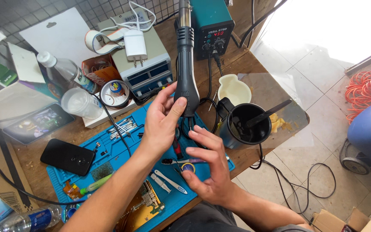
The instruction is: The person uses a hot air gun to heat a circuit board clamped to a workbench. They then use tweezers to remove a small component from the board and inspect the area with a magnifying glass.
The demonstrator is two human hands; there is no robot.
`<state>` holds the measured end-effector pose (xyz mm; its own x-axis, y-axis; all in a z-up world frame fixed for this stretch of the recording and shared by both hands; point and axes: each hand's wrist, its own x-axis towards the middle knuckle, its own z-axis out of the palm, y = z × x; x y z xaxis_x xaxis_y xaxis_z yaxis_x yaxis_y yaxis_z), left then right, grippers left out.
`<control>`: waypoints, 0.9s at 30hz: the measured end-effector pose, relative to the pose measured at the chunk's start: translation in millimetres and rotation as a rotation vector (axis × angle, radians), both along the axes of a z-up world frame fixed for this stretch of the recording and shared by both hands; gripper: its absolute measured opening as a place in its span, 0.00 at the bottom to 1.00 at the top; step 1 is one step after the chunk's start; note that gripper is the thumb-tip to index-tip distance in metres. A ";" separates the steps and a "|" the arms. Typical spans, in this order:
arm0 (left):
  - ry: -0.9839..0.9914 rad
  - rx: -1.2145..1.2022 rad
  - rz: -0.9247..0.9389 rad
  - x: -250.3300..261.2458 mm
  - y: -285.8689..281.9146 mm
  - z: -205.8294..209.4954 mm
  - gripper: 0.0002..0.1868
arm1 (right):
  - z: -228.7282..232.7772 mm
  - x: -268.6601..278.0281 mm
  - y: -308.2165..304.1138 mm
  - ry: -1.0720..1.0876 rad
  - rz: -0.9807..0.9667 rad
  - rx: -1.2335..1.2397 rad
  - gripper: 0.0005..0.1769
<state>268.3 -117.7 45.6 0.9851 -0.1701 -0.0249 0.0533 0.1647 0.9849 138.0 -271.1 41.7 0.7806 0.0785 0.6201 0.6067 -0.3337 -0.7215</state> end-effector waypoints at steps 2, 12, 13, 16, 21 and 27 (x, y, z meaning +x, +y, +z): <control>0.017 0.054 0.017 4.7 -3.4 -0.3 0.36 | -4.0 -1.4 -2.7 -0.052 -0.015 -0.024 0.18; -0.074 0.009 0.038 50.7 -28.7 -32.5 0.37 | -21.2 -11.1 -32.5 -0.406 -0.135 0.040 0.06; -0.054 0.026 0.053 55.7 -30.9 -33.7 0.38 | -25.5 -11.6 -38.4 -0.420 -0.177 -0.005 0.05; -0.004 0.058 0.067 69.9 -39.0 -45.2 0.38 | -33.7 -8.0 -46.6 -0.430 -0.245 -0.022 0.03; -0.041 0.076 0.103 93.4 -56.1 -67.9 0.36 | -35.8 -10.4 -49.7 -0.376 -0.289 0.015 0.04; -0.087 0.079 0.166 109.5 -68.7 -73.2 0.34 | -36.9 -21.3 -49.8 -0.253 -0.264 0.045 0.04</control>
